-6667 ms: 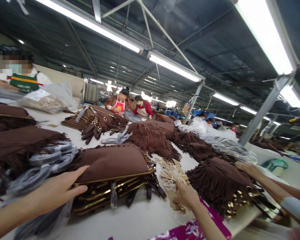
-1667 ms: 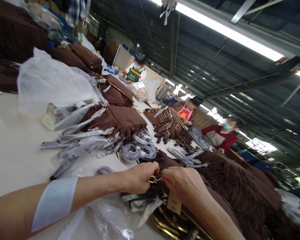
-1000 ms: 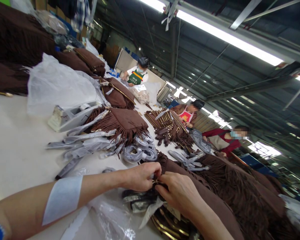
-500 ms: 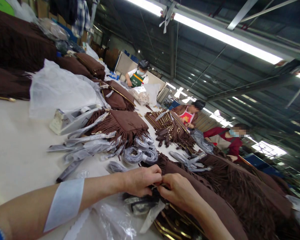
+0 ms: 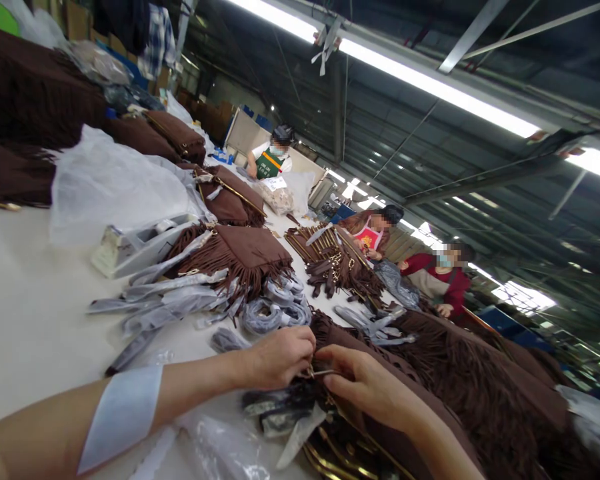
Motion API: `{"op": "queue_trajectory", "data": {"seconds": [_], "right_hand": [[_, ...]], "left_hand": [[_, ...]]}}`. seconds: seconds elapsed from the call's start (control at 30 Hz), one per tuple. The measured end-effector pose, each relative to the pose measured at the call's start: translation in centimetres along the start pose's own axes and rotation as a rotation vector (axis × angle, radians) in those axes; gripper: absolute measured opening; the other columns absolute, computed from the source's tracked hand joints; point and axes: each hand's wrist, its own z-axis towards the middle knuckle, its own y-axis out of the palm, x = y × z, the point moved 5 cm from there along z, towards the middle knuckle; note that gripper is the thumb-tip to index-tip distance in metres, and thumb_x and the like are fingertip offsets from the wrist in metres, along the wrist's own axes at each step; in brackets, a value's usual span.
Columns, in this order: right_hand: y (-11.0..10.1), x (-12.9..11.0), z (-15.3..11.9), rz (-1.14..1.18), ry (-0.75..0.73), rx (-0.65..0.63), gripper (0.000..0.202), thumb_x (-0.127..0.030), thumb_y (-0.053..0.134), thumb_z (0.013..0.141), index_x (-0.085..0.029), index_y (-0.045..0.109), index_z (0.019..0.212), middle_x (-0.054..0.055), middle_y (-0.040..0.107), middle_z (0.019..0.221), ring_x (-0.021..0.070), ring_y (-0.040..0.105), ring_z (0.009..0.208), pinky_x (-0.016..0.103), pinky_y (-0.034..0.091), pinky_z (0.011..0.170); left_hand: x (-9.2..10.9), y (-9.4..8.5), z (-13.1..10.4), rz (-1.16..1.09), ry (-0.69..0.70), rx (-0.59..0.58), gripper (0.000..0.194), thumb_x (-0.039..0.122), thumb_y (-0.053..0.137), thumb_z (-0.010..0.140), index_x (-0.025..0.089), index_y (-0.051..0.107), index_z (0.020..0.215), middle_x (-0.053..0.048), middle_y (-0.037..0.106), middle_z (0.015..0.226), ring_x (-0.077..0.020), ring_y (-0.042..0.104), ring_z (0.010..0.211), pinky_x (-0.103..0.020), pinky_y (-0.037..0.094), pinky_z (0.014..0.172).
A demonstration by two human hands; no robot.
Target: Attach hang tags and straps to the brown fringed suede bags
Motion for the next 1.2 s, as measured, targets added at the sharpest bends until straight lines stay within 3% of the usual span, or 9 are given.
{"op": "queue_trajectory", "data": {"seconds": [0.07,0.17,0.3,0.5,0.67,0.77,0.9,1.1,1.2], "right_hand": [[-0.6,0.4,-0.5,0.103,0.023,0.026,0.027,-0.017,0.052,0.079,-0.019,0.064,0.104,-0.005,0.056,0.064,0.0126,0.051,0.059,0.021,0.034,0.052],[-1.1,0.6,-0.4,0.191,0.023,0.170,0.017,-0.020,0.051,0.081,-0.018,0.065,0.090,-0.004,0.057,0.067,0.0129,0.051,0.062,0.021,0.037,0.055],[0.2,0.2,0.7,0.342,0.028,0.263,0.016,-0.026,0.052,0.081,-0.017,0.064,0.078,-0.004,0.054,0.060,0.0110,0.047,0.051,0.021,0.035,0.048],[2.1,0.8,2.1,0.415,0.015,0.341,0.016,-0.025,0.055,0.077,-0.016,0.064,0.068,-0.005,0.051,0.052,0.0101,0.045,0.046,0.020,0.032,0.045],[2.3,1.8,2.1,0.419,0.063,0.379,0.022,-0.032,0.055,0.078,-0.016,0.063,0.064,-0.004,0.049,0.048,0.0109,0.042,0.045,0.022,0.029,0.045],[2.3,1.7,2.1,0.399,0.064,0.362,0.023,-0.033,0.056,0.078,-0.016,0.061,0.063,-0.004,0.048,0.048,0.0111,0.041,0.046,0.022,0.029,0.045],[2.3,1.4,2.2,0.353,0.038,0.354,0.025,-0.035,0.053,0.081,-0.018,0.058,0.065,-0.004,0.047,0.051,0.0119,0.042,0.049,0.023,0.030,0.047],[2.1,1.6,2.2,0.467,0.002,0.244,0.027,-0.041,0.056,0.081,-0.019,0.050,0.065,-0.004,0.043,0.062,0.0120,0.039,0.061,0.023,0.029,0.054],[2.6,2.4,2.3,0.683,0.103,0.141,0.035,-0.052,0.060,0.077,-0.019,0.050,0.070,-0.007,0.040,0.059,0.0101,0.034,0.055,0.023,0.025,0.049]], "left_hand": [[-0.3,-0.9,0.4,-0.113,-0.110,0.029,0.011,0.011,0.048,0.085,0.018,0.050,0.077,-0.003,0.056,0.088,-0.0148,0.052,0.084,-0.024,0.043,0.077],[-0.5,-1.9,0.9,-0.254,-0.247,0.075,0.011,0.011,0.046,0.083,0.018,0.048,0.075,0.000,0.052,0.079,-0.0133,0.049,0.077,-0.023,0.040,0.072],[-0.3,-2.7,1.3,-0.347,-0.296,0.138,0.009,0.015,0.046,0.081,0.017,0.049,0.073,0.001,0.051,0.076,-0.0124,0.047,0.074,-0.022,0.039,0.068],[-1.9,-0.9,1.0,-0.772,-0.518,0.118,0.012,0.030,0.050,0.077,0.017,0.050,0.076,0.004,0.052,0.059,-0.0111,0.048,0.055,-0.022,0.036,0.051],[-2.6,0.4,0.9,-1.085,-0.591,0.137,0.033,0.042,0.068,0.065,0.015,0.053,0.077,0.001,0.060,0.063,-0.0124,0.056,0.056,-0.026,0.046,0.058],[-2.6,0.7,0.7,-1.020,-0.594,0.131,0.035,0.035,0.076,0.057,0.014,0.056,0.077,0.002,0.060,0.060,-0.0132,0.057,0.055,-0.026,0.046,0.058],[-2.5,0.4,0.4,-0.847,-0.592,0.117,0.021,0.033,0.065,0.065,0.016,0.054,0.071,0.003,0.055,0.053,-0.0132,0.051,0.048,-0.024,0.041,0.049],[-0.7,-2.0,0.9,-0.289,-0.193,0.089,0.006,0.011,0.054,0.071,0.016,0.058,0.069,0.002,0.056,0.064,-0.0106,0.049,0.061,-0.021,0.034,0.059],[-0.8,-1.9,0.8,-0.280,-0.175,0.073,0.013,0.006,0.051,0.066,0.016,0.058,0.070,0.003,0.054,0.064,-0.0095,0.047,0.061,-0.020,0.033,0.058]]}}
